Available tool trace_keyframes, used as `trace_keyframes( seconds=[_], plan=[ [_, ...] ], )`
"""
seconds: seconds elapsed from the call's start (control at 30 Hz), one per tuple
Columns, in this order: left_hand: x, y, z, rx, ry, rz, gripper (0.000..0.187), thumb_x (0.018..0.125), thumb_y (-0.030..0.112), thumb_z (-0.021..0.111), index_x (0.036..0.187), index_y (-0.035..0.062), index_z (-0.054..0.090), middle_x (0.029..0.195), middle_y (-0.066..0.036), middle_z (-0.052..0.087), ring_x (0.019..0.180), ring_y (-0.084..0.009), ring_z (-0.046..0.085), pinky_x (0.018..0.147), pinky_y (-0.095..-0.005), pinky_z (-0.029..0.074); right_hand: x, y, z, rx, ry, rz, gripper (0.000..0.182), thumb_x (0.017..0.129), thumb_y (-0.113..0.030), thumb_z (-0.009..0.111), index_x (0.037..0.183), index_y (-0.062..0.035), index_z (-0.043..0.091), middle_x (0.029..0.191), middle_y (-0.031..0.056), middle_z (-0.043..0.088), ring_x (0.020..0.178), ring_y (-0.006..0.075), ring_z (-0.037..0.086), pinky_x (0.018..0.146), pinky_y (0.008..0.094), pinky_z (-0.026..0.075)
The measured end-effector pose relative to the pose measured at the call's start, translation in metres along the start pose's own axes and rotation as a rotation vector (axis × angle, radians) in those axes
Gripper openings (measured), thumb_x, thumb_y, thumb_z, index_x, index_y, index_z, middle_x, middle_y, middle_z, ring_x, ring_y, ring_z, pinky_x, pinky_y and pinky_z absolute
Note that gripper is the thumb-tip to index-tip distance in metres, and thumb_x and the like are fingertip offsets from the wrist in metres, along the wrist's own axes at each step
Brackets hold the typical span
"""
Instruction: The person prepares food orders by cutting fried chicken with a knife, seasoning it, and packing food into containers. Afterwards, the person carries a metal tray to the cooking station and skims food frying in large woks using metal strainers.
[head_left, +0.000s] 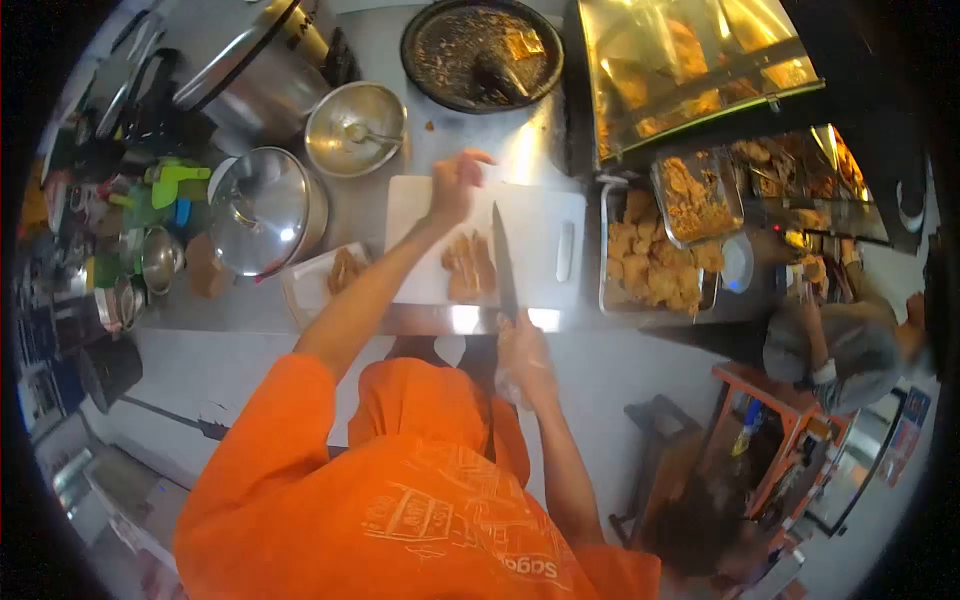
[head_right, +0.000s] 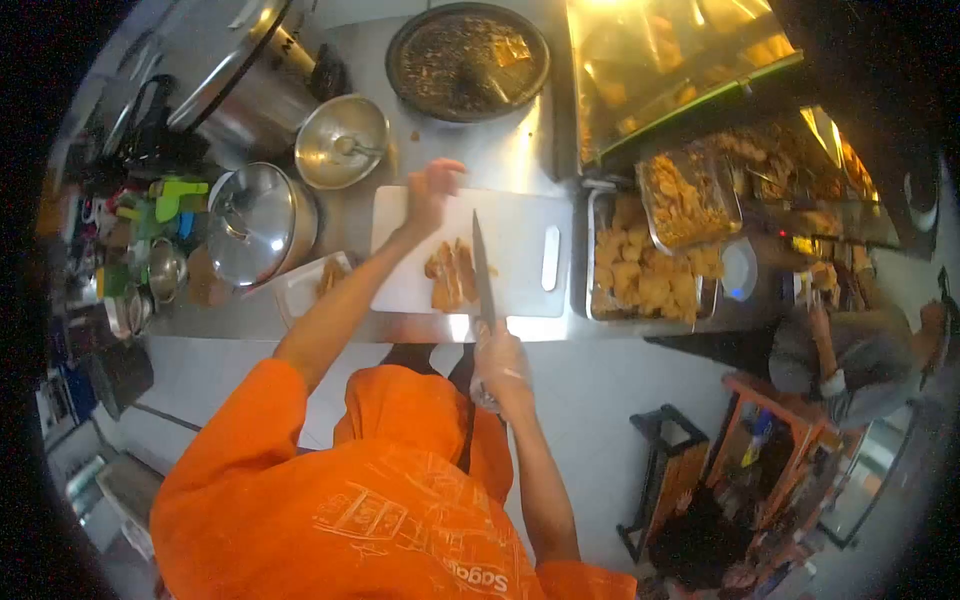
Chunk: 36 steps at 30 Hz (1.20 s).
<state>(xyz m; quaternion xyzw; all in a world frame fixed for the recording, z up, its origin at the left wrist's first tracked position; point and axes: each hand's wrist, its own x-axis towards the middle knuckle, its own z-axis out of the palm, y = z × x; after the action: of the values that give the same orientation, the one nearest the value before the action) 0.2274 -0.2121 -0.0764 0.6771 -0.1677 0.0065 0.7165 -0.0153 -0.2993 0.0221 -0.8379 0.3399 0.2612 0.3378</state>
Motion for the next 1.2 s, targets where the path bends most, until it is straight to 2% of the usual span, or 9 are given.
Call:
trace_keyframes(
  seconds=[0.17,0.2,0.4,0.5,0.67,0.73,0.87,1.03,1.2],
  plan=[
    [-0.100,0.041,-0.099,0.385,0.149,-0.104,0.041,0.109,0.029,0.039,0.093,0.0020,0.066,0.063,0.002,0.048,0.057,-0.0115,0.045,0.053,-0.0312,0.036,0.071,0.078,-0.005,-0.324,0.206,-0.105,0.042,0.101,-0.040,0.047,0.112,-0.0023,0.062,0.101,0.0285,0.069,0.099,0.0469,0.066,0.088,0.0524,0.051],
    [-0.125,0.067,-0.103,0.230,0.224,-0.330,0.042,0.108,0.027,0.041,0.085,0.0023,0.066,0.061,0.001,0.049,0.055,-0.0112,0.045,0.052,-0.0308,0.035,0.079,0.073,-0.006,-0.314,0.283,-0.128,0.043,0.100,-0.041,0.049,0.111,-0.0021,0.063,0.101,0.0274,0.069,0.099,0.0452,0.066,0.089,0.0514,0.051],
    [-0.214,0.112,-0.112,0.305,0.039,-0.239,0.047,0.109,0.030,0.041,0.083,0.0031,0.069,0.061,0.002,0.053,0.054,-0.0068,0.046,0.052,-0.0238,0.036,0.069,-0.021,0.053,-0.230,0.480,-0.384,0.058,0.078,-0.041,0.072,0.120,-0.0020,0.061,0.112,0.0203,0.065,0.108,0.0376,0.061,0.096,0.0477,0.048],
    [-0.224,0.090,-0.108,0.236,0.064,-0.289,0.043,0.108,0.028,0.044,0.084,0.0029,0.070,0.064,0.000,0.056,0.057,-0.0074,0.048,0.053,-0.0240,0.038,0.091,-0.047,0.075,-0.210,0.318,-0.516,0.055,0.080,-0.038,0.072,0.120,-0.0021,0.060,0.114,0.0186,0.065,0.112,0.0377,0.059,0.098,0.0507,0.046],
    [-0.220,0.120,-0.123,0.364,-0.015,-0.269,0.040,0.107,0.026,0.047,0.086,0.0015,0.070,0.068,-0.003,0.060,0.060,-0.0095,0.052,0.055,-0.0253,0.040,0.103,-0.056,0.026,-0.341,0.391,-1.103,0.038,0.079,-0.028,0.074,0.111,-0.0096,0.064,0.105,0.0180,0.065,0.103,0.0367,0.062,0.087,0.0501,0.049],
    [-0.218,0.124,-0.125,0.428,-0.027,-0.299,0.034,0.104,0.025,0.052,0.088,0.0006,0.070,0.069,-0.006,0.062,0.061,-0.0130,0.056,0.057,-0.0274,0.044,0.081,-0.044,-0.012,-0.338,0.264,-0.921,0.037,0.081,-0.031,0.074,0.109,-0.0084,0.064,0.102,0.0198,0.065,0.101,0.0397,0.063,0.084,0.0522,0.052],
    [-0.203,0.097,-0.104,0.588,-0.015,-0.452,0.021,0.089,0.018,0.073,0.099,0.0000,0.070,0.088,-0.014,0.069,0.080,-0.0264,0.068,0.073,-0.0354,0.055,0.114,0.079,0.020,-0.449,0.555,-0.199,0.036,0.080,-0.026,0.075,0.106,-0.0032,0.064,0.100,0.0218,0.067,0.101,0.0388,0.066,0.089,0.0501,0.053],
    [-0.163,0.084,-0.066,0.704,-0.047,-0.102,0.039,0.076,0.017,0.083,0.110,0.0041,0.068,0.117,-0.017,0.061,0.111,-0.0320,0.061,0.090,-0.0404,0.052,0.094,0.076,-0.013,-0.205,0.235,-0.346,0.031,0.081,-0.004,0.062,0.112,0.0001,0.063,0.092,0.0213,0.068,0.084,0.0373,0.068,0.074,0.0476,0.055],
    [-0.173,0.052,-0.074,0.681,-0.211,-0.089,0.033,0.076,0.016,0.082,0.105,0.0072,0.070,0.104,-0.012,0.064,0.095,-0.0335,0.066,0.081,-0.0407,0.055,0.040,0.064,0.015,0.432,0.094,-0.196,0.032,0.095,-0.020,0.061,0.121,-0.0030,0.058,0.086,0.0209,0.070,0.079,0.0378,0.069,0.070,0.0435,0.055]
  ],
)
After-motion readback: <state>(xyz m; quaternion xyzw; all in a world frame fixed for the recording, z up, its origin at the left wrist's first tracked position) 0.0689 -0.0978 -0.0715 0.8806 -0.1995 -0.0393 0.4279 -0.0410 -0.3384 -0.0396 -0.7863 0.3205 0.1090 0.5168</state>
